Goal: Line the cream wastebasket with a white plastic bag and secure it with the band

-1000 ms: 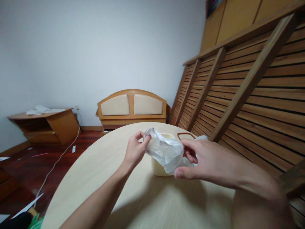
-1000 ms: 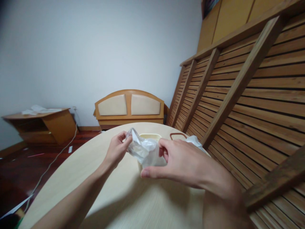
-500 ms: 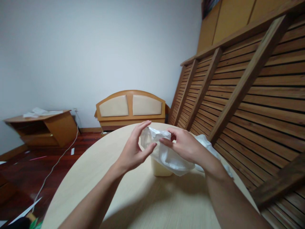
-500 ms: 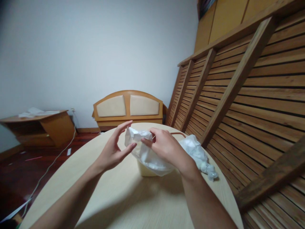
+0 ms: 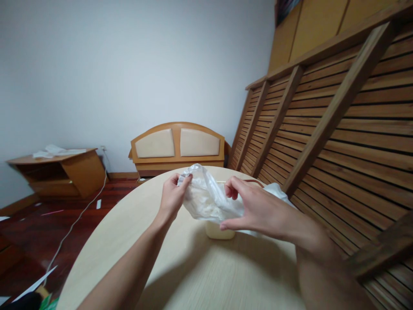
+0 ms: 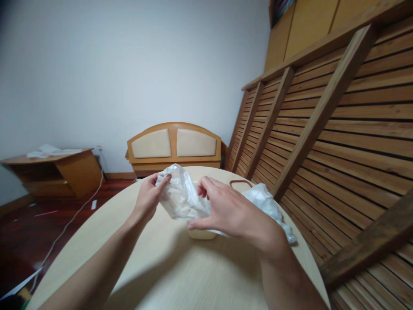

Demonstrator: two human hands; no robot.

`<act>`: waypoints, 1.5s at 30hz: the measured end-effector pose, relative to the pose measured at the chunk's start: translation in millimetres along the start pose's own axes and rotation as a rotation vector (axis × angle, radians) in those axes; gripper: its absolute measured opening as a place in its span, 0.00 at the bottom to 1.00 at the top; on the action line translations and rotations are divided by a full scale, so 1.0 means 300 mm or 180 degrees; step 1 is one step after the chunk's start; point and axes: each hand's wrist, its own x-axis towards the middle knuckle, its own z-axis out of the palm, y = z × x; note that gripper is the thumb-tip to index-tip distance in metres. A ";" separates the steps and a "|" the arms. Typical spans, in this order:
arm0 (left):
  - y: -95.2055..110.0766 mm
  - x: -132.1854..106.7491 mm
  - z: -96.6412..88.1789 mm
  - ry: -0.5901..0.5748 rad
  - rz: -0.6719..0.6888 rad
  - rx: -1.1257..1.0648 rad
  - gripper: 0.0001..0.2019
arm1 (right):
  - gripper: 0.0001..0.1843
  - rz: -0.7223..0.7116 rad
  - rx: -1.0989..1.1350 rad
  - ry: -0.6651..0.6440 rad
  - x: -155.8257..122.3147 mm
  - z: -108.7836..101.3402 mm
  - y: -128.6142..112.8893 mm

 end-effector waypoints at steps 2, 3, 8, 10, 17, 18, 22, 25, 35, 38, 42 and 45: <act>-0.017 0.013 0.000 0.0030 -0.0137 -0.0114 0.21 | 0.24 0.0040 -0.0164 0.0039 -0.010 -0.003 0.021; -0.023 0.017 0.001 0.0054 -0.0188 -0.0161 0.21 | 0.21 0.0108 -0.0238 0.0097 -0.012 -0.006 0.036; -0.033 0.015 0.006 0.0078 -0.0343 -0.0256 0.24 | 0.09 0.0421 -0.0113 0.0607 0.006 -0.032 0.139; -0.029 0.011 0.005 -0.0001 -0.0376 -0.0142 0.27 | 0.12 0.0501 0.0202 0.1077 0.026 -0.034 0.191; -0.013 0.009 -0.009 -0.0488 -0.0181 0.0425 0.29 | 0.10 0.0502 0.1014 0.1887 0.100 0.028 0.367; -0.014 0.012 -0.011 -0.0552 -0.0074 0.0493 0.28 | 0.10 0.0492 0.1062 0.1835 0.108 0.042 0.383; -0.030 0.029 -0.014 -0.0686 0.0040 0.0902 0.18 | 0.14 0.0454 0.1309 0.1372 0.134 0.100 0.426; -0.055 0.039 -0.014 -0.0618 -0.0277 0.1059 0.19 | 0.20 0.0473 0.1427 0.1162 0.139 0.131 0.451; -0.143 0.052 -0.036 -0.0954 -0.0522 0.1535 0.06 | 0.22 0.1466 0.1940 0.0267 0.096 0.129 0.496; -0.120 0.043 -0.025 -0.0677 -0.0212 0.1588 0.08 | 0.20 0.1461 0.2202 0.0195 0.098 0.136 0.485; -0.084 0.007 0.012 -0.0827 0.0454 0.1097 0.23 | 0.20 0.1432 0.2220 0.0437 0.115 0.158 0.489; -0.085 -0.027 0.033 -0.1525 0.0382 0.0714 0.41 | 0.20 0.1386 0.2153 0.0625 0.134 0.189 0.506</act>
